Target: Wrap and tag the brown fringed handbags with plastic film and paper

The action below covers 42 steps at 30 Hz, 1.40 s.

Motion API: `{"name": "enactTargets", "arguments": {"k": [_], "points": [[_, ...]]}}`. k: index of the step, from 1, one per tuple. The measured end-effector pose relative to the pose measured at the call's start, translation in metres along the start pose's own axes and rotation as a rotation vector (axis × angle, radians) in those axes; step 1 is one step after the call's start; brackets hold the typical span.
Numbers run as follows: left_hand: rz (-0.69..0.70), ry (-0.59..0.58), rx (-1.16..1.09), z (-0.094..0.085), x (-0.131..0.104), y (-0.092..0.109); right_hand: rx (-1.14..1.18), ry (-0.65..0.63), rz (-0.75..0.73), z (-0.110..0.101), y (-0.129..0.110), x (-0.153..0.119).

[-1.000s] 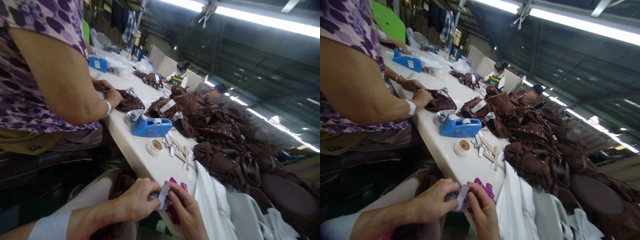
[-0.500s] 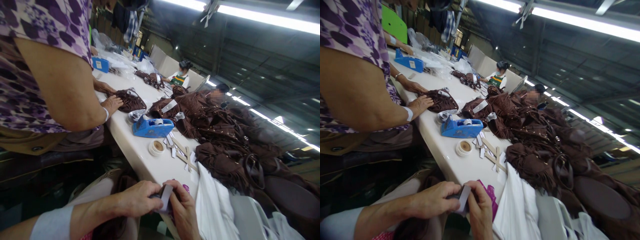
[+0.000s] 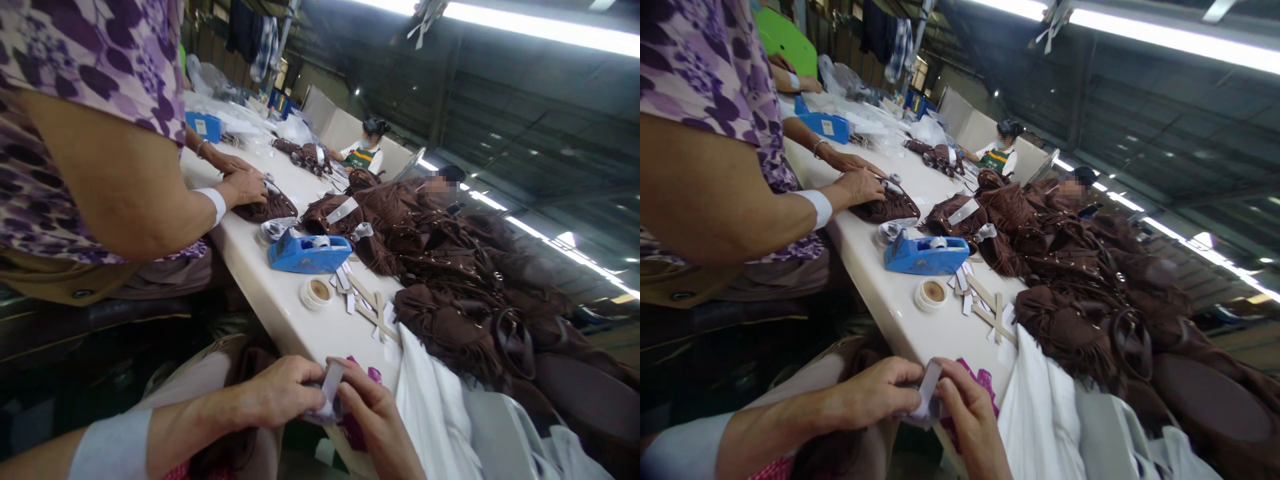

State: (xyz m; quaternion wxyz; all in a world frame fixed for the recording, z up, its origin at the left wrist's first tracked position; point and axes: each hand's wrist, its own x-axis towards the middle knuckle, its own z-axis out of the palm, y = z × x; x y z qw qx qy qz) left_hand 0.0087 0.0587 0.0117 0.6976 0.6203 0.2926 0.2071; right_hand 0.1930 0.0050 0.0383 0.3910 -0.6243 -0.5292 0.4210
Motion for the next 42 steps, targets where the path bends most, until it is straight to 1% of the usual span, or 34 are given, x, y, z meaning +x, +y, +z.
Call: {"name": "enactTargets", "arguments": {"k": [2,6,8,10,12,15,18,20,22,25,26,28,32,35,38,42], "points": [[0.020,0.002,0.071,-0.001,-0.004,0.005,-0.038,-0.056,-0.038,-0.002,0.002,-0.001],[0.035,0.072,0.266,-0.001,-0.010,0.012,-0.047,0.027,-0.100,0.006,0.005,-0.004],[0.030,0.094,0.354,0.000,-0.012,0.013,-0.065,0.028,-0.128,0.011,0.006,-0.006],[0.023,0.084,0.383,0.000,-0.015,0.012,-0.104,0.017,-0.152,0.015,0.009,-0.008],[0.008,0.069,0.345,-0.001,-0.016,0.011,-0.139,0.034,-0.181,0.018,0.013,-0.010],[-0.062,0.071,0.220,-0.003,-0.016,0.009,-0.160,0.111,-0.238,0.023,0.018,-0.011],[-0.125,0.052,0.108,-0.005,-0.011,0.008,-0.203,0.167,-0.287,0.026,0.017,-0.011],[-0.118,0.009,0.064,-0.007,-0.007,0.010,-0.261,0.164,-0.335,0.027,0.013,-0.011],[-0.112,-0.048,0.037,-0.011,-0.004,0.014,-0.320,0.158,-0.428,0.028,0.009,-0.011],[-0.148,-0.129,0.048,-0.015,0.000,0.018,-0.391,0.169,-0.551,0.029,0.004,-0.010],[-0.145,-0.136,0.065,-0.016,0.001,0.017,-0.413,0.177,-0.576,0.029,0.003,-0.009],[-0.099,-0.138,0.078,-0.015,0.004,0.011,-0.461,0.171,-0.612,0.029,-0.001,-0.008],[-0.006,-0.120,-0.029,-0.008,0.009,-0.007,-0.561,0.108,-0.678,0.024,-0.011,-0.008],[0.016,-0.104,-0.084,-0.005,0.011,-0.011,-0.625,0.111,-0.721,0.018,-0.014,-0.012],[-0.033,-0.126,-0.139,-0.006,0.009,-0.007,-0.632,0.116,-0.735,0.015,-0.007,-0.018],[-0.180,-0.152,-0.289,-0.009,0.004,-0.002,-0.655,0.101,-0.769,0.015,0.005,-0.023]]}}
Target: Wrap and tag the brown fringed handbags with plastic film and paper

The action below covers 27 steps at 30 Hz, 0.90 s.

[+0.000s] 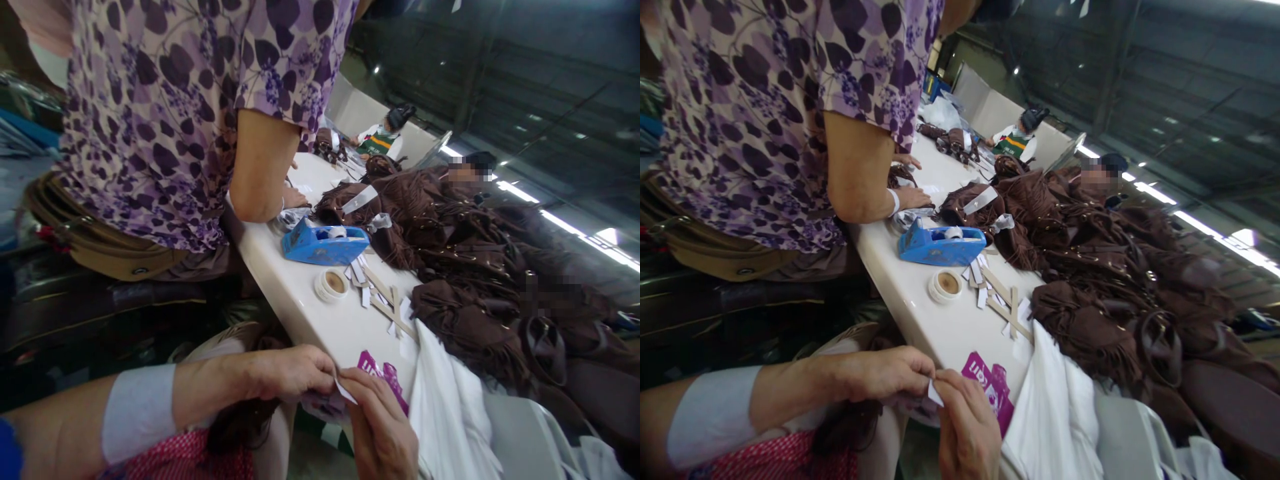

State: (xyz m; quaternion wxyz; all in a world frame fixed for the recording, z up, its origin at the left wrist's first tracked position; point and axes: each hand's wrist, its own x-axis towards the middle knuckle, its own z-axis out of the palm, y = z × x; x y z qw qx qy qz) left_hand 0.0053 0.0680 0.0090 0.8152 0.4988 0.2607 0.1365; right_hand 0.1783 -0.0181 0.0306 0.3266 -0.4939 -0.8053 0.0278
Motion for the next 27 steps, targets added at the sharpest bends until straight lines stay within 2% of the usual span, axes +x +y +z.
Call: {"name": "enactTargets", "arguments": {"k": [4,11,17,21,24,27], "points": [[-0.053,-0.050,-0.132,-0.003,-0.001,-0.002,0.039,-0.011,-0.023,-0.001,-0.002,0.000],[-0.119,-0.067,-0.230,-0.008,0.001,-0.007,0.023,-0.173,-0.204,-0.016,0.001,0.012],[-0.117,-0.071,-0.374,-0.005,-0.002,-0.007,-0.104,-0.160,-0.291,-0.017,0.004,0.009],[-0.102,-0.071,-0.449,-0.004,-0.003,-0.005,-0.049,-0.165,-0.214,-0.018,0.003,0.005],[-0.131,-0.042,-0.412,-0.003,0.000,-0.007,0.036,-0.149,-0.096,-0.017,0.003,0.002],[-0.124,-0.032,-0.373,-0.001,0.002,-0.010,0.009,-0.141,-0.053,-0.014,0.003,-0.001]]}}
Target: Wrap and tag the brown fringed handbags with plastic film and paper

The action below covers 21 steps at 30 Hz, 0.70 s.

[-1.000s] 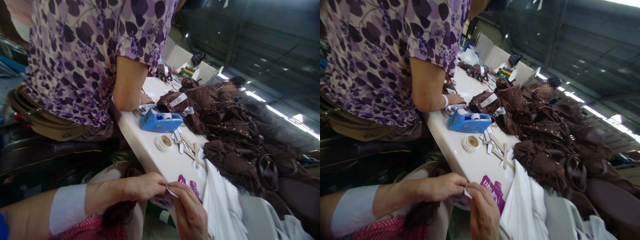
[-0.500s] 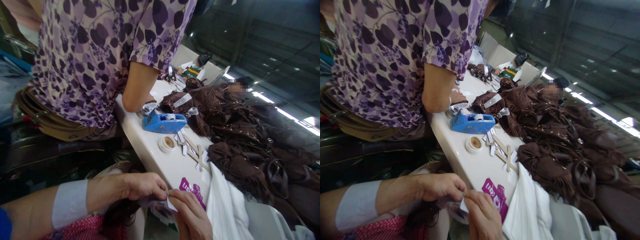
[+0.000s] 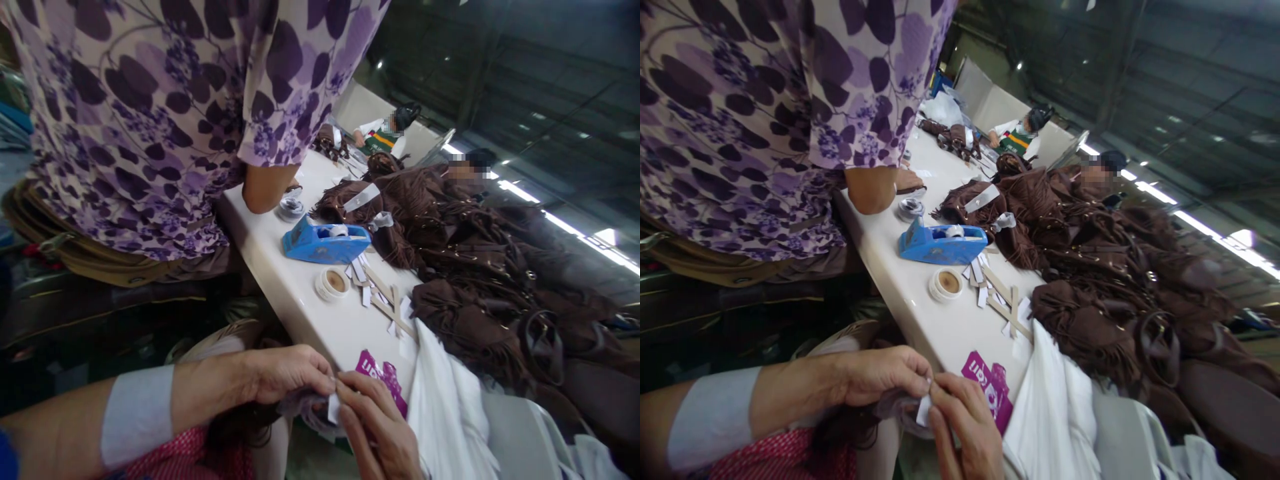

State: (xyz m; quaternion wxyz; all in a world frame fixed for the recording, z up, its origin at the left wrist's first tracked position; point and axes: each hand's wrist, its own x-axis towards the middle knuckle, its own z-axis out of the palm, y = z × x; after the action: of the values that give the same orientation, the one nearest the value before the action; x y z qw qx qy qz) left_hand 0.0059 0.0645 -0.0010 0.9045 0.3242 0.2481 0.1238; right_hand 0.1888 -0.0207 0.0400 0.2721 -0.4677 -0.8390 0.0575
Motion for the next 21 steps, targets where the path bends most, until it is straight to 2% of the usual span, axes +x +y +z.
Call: {"name": "enactTargets", "arguments": {"k": [4,8,12,16,21], "points": [[0.028,0.004,0.030,0.001,0.000,-0.002,-0.065,-0.016,-0.072,0.000,-0.002,0.004],[0.057,0.024,0.164,0.002,0.000,-0.004,-0.182,-0.039,-0.189,-0.006,-0.004,0.009],[0.107,0.030,0.236,0.005,0.002,-0.008,-0.359,0.017,-0.266,0.000,-0.004,0.004],[0.149,0.034,0.194,0.011,0.001,-0.010,-0.461,0.105,-0.268,0.017,-0.002,-0.007],[0.092,0.161,0.198,0.013,0.000,-0.004,-0.447,0.017,-0.192,0.019,-0.005,-0.010]]}}
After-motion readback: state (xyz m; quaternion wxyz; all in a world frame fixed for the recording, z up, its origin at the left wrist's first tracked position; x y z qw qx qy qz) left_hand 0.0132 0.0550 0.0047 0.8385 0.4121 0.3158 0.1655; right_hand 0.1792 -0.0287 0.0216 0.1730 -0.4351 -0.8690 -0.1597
